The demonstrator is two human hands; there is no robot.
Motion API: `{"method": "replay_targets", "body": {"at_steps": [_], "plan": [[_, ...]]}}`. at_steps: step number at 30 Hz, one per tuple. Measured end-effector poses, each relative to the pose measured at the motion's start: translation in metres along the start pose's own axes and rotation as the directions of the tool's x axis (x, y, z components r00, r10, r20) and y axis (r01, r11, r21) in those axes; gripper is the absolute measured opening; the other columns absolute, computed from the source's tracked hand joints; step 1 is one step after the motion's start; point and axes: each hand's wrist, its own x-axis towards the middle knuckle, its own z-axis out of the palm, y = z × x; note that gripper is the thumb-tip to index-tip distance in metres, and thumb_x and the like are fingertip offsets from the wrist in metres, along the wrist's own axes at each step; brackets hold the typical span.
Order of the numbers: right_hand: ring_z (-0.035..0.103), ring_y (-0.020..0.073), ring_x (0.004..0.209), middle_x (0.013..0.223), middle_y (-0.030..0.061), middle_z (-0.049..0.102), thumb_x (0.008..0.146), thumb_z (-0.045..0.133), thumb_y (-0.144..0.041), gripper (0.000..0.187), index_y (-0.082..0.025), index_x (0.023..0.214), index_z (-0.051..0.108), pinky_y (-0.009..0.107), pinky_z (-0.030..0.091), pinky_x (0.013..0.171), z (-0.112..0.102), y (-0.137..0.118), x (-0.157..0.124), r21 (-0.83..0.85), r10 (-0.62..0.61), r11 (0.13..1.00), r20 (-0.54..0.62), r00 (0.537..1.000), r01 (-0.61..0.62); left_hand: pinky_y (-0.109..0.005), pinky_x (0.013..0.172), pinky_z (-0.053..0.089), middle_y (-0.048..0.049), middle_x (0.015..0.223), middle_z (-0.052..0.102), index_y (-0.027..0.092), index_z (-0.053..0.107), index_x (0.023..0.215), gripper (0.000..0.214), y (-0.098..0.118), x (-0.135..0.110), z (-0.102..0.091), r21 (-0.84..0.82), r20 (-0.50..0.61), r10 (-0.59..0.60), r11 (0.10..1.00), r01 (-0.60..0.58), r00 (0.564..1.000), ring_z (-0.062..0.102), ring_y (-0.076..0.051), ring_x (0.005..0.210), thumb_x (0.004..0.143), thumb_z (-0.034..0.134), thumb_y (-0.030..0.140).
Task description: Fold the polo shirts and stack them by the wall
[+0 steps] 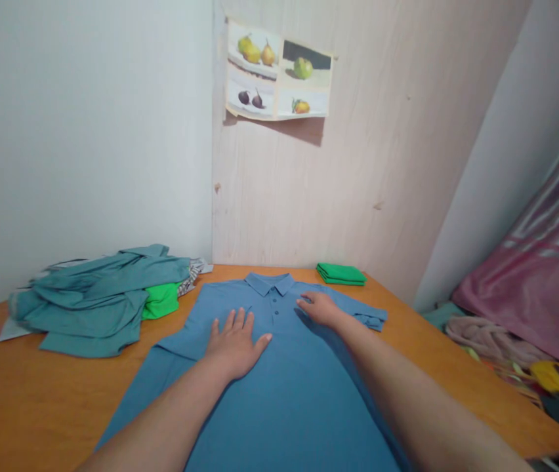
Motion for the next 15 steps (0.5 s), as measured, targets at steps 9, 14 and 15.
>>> {"method": "replay_targets", "body": {"at_steps": [9, 14, 15], "plan": [[0.068, 0.0241, 0.08, 0.076, 0.0121, 0.071, 0.089, 0.053, -0.035, 0.029, -0.017, 0.077, 0.072, 0.029, 0.049, 0.066, -0.081, 0.109, -0.006, -0.001, 0.443, 0.893, -0.183, 0.878, -0.45, -0.067, 0.117, 0.01, -0.0132, 0.164, 0.016, 0.017, 0.032, 0.156, 0.093, 0.002, 0.002, 0.001, -0.01, 0.003, 0.001, 1.0, -0.001, 1.0, 0.012, -0.038, 0.152, 0.088, 0.014, 0.078], [0.062, 0.023, 0.057, 0.05, 0.0077, 0.057, 0.084, 0.06, -0.033, 0.024, -0.016, 0.068, 0.065, 0.029, 0.045, 0.05, -0.095, 0.15, -0.04, 0.08, 0.609, 0.791, -0.19, 0.77, -0.606, -0.066, 0.117, 0.01, -0.0126, 0.164, 0.016, 0.016, 0.03, 0.157, 0.093, 0.003, 0.001, -0.001, -0.006, 0.015, -0.008, 1.0, 0.009, 1.0, 0.012, -0.037, 0.152, 0.088, 0.015, 0.077], [0.061, 0.0221, 0.056, 0.05, 0.0065, 0.056, 0.083, 0.062, -0.034, 0.023, -0.016, 0.069, 0.064, 0.029, 0.044, 0.049, -0.094, 0.152, -0.046, 0.105, 0.599, 0.8, -0.198, 0.776, -0.59, -0.066, 0.117, 0.01, -0.0124, 0.164, 0.016, 0.016, 0.03, 0.157, 0.093, 0.003, 0.001, -0.002, -0.004, 0.017, -0.009, 1.0, 0.009, 1.0, 0.012, -0.037, 0.152, 0.088, 0.015, 0.077]]}}
